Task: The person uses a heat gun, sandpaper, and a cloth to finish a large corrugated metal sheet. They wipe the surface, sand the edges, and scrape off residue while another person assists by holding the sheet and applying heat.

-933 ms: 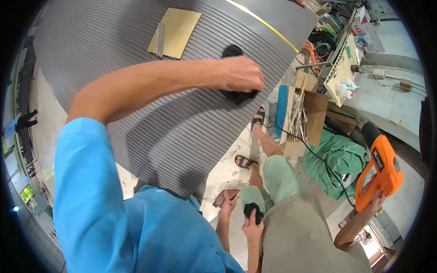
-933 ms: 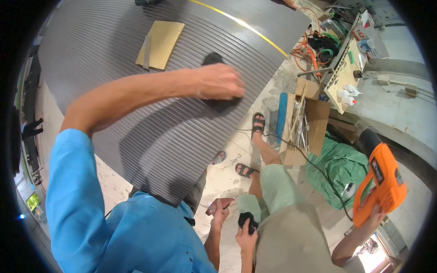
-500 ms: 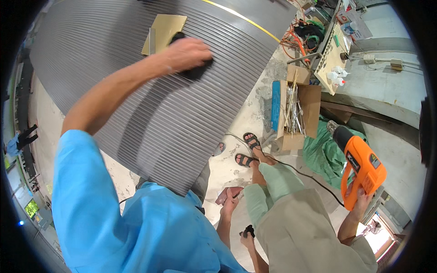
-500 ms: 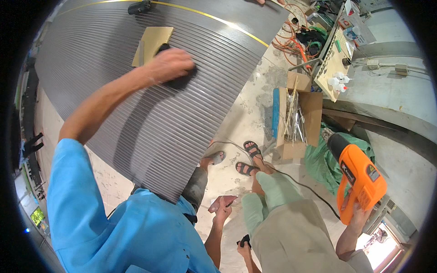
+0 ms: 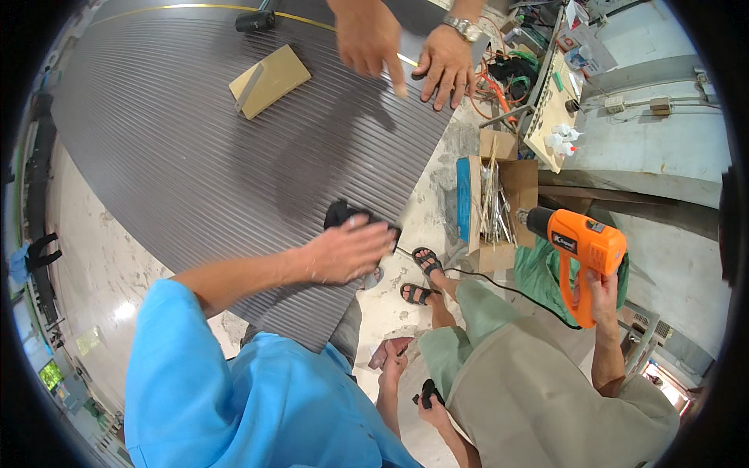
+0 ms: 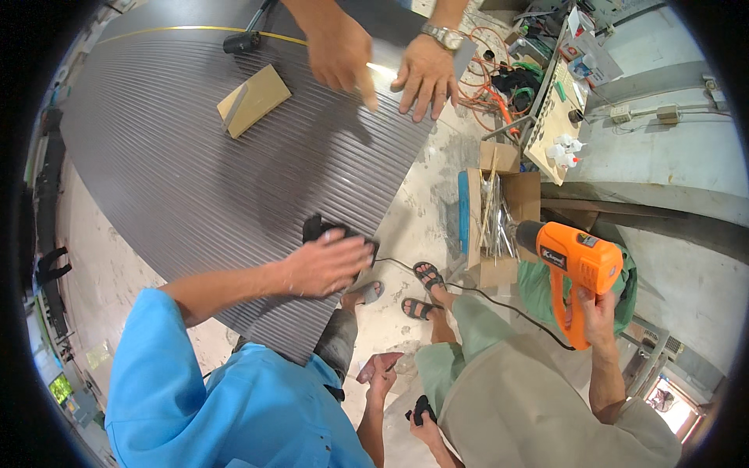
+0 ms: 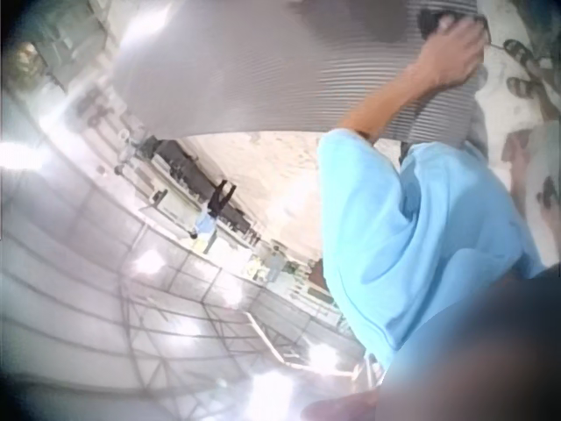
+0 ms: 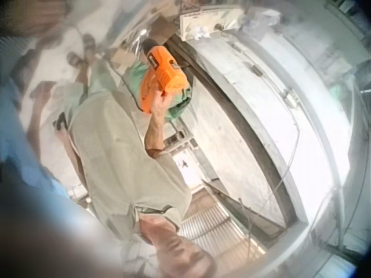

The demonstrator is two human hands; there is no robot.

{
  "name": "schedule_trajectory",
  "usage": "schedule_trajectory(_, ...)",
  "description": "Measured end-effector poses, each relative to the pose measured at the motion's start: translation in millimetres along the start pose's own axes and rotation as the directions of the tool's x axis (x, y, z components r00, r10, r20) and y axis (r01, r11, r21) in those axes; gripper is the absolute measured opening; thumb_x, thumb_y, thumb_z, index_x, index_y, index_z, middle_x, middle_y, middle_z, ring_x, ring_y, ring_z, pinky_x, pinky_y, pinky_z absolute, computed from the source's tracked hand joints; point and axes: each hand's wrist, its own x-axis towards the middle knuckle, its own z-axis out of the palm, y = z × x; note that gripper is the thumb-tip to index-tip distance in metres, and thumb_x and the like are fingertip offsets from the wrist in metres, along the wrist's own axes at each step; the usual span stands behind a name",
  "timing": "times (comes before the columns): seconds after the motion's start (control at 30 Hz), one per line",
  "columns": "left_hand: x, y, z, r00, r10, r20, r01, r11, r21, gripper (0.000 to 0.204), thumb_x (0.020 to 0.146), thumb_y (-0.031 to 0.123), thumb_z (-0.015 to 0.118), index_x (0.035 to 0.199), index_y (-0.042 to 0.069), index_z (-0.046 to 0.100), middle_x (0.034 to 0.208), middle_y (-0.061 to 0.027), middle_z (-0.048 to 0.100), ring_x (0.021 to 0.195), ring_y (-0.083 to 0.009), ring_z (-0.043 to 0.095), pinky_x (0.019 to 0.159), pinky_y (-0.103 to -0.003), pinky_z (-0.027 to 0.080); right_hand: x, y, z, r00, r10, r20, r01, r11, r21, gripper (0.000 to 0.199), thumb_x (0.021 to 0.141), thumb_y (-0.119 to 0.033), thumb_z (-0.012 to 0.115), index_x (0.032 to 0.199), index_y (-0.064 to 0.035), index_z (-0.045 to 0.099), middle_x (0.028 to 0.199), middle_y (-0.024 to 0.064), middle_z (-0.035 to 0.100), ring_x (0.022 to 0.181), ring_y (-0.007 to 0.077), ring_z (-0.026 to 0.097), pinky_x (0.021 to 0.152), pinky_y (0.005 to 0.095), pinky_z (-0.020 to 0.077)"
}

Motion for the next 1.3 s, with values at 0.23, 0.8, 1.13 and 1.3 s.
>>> schedule_trajectory(0.23,23,-46,-27,0.990,0.142,-0.012,-0.142,0.980,-0.142,0.051,0.098,0.038,0.056,0.137,0.005,0.058,0.144,-0.0152,0.053,0.140,-0.0303,0.044,0.115,-0.050,0.036,17,-5,-8,0.999,-0.037,-0.006,0.037,0.996,-0.077,0.041,0.086,-0.032,0.079,0.099,0.0030,0.063,0.064,0.0030,0.058,0.049,0.0137,0.050,0.044,0.0284,0.0408)
schedule_trajectory(0.8,-14,-19,-21,0.571,-0.634,-0.521,0.759,0.650,0.041,0.043,0.085,0.007,0.064,0.127,0.007,0.064,0.135,-0.0127,0.061,0.132,-0.0328,0.052,0.112,-0.050,0.036,-8,-548,-75,0.590,-0.266,0.762,0.680,0.673,-0.292,0.028,0.101,-0.026,0.057,0.108,0.0008,0.054,0.076,0.0073,0.058,0.050,0.0149,0.059,0.044,0.0286,0.0481)
schedule_trajectory(1.13,0,-32,-23,0.544,-0.562,-0.623,0.729,0.685,0.019,0.028,0.082,0.011,0.068,0.110,0.007,0.069,0.113,-0.0107,0.065,0.110,-0.0309,0.058,0.096,-0.044,0.041,5,-579,-93,0.565,-0.472,0.677,0.734,0.662,-0.151,0.035,0.101,-0.027,0.054,0.119,0.0029,0.054,0.088,0.0139,0.065,0.052,0.0181,0.061,0.045,0.0314,0.0511)
schedule_trajectory(1.3,35,-60,-39,0.640,-0.593,-0.489,0.708,0.702,0.076,0.030,0.082,0.015,0.072,0.112,0.009,0.069,0.110,-0.0083,0.065,0.106,-0.0285,0.058,0.092,-0.044,0.042,-10,-441,14,0.735,-0.456,0.502,0.584,0.801,-0.128,0.037,0.095,-0.025,0.063,0.117,0.0044,0.057,0.092,0.0144,0.066,0.067,0.0205,0.061,0.058,0.0330,0.0506)
